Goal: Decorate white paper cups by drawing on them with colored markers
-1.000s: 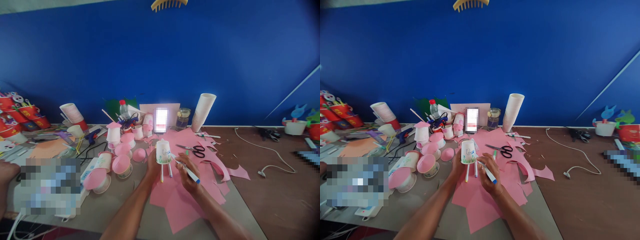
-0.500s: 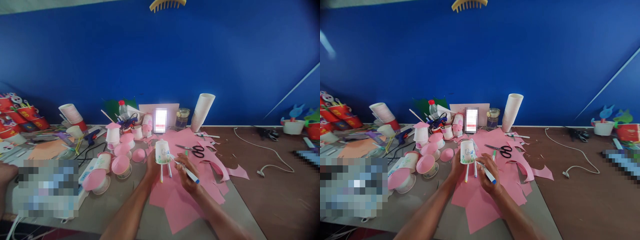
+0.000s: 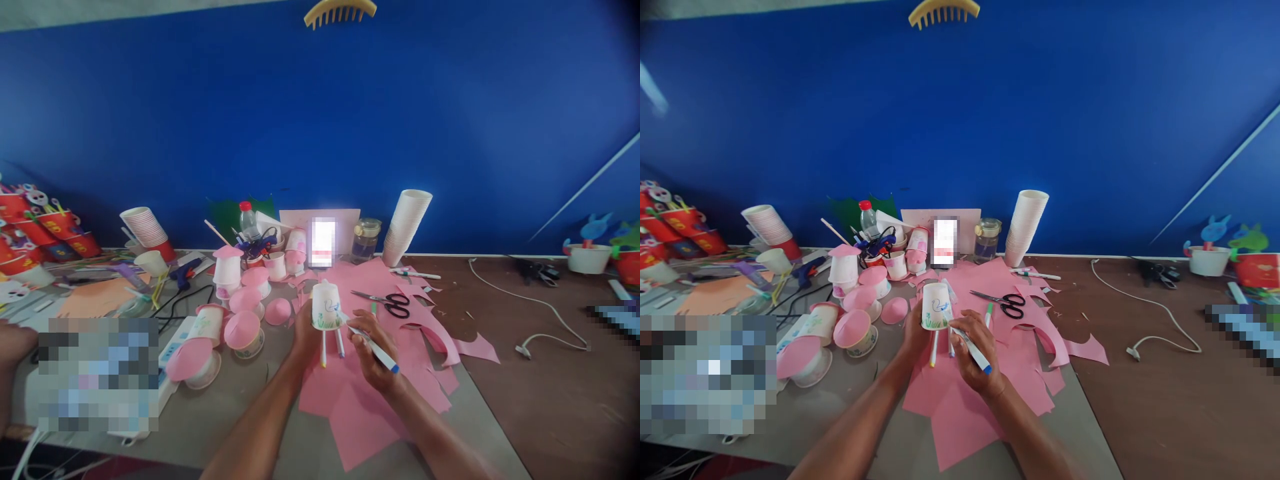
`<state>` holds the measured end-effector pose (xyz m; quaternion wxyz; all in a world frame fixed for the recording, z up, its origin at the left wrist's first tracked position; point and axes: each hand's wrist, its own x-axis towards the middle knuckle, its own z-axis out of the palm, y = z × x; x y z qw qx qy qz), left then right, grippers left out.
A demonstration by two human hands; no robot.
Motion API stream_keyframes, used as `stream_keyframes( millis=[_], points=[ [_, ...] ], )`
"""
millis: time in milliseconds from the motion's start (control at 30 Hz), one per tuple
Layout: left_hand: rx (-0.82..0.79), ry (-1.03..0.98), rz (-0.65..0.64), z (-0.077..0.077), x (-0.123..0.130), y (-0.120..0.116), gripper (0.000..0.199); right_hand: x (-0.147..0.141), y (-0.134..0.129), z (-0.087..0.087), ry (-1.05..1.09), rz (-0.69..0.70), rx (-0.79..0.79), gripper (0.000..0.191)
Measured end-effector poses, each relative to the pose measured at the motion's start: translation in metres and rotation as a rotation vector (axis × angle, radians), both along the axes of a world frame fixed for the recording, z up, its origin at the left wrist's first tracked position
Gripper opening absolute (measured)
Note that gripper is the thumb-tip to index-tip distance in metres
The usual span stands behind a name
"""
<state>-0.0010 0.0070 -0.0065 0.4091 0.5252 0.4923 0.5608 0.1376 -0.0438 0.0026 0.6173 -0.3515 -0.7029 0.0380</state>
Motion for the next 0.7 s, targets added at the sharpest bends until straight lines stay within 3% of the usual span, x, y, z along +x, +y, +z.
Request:
stream_keyframes(
  millis=[700],
  points=[
    [0.011,-0.035,-0.015,-0.0045,-0.0003,0.0026,0.003,-0.0006,-0.0010,0.0049,-0.048,0.024,0.006,0.018]
  ],
)
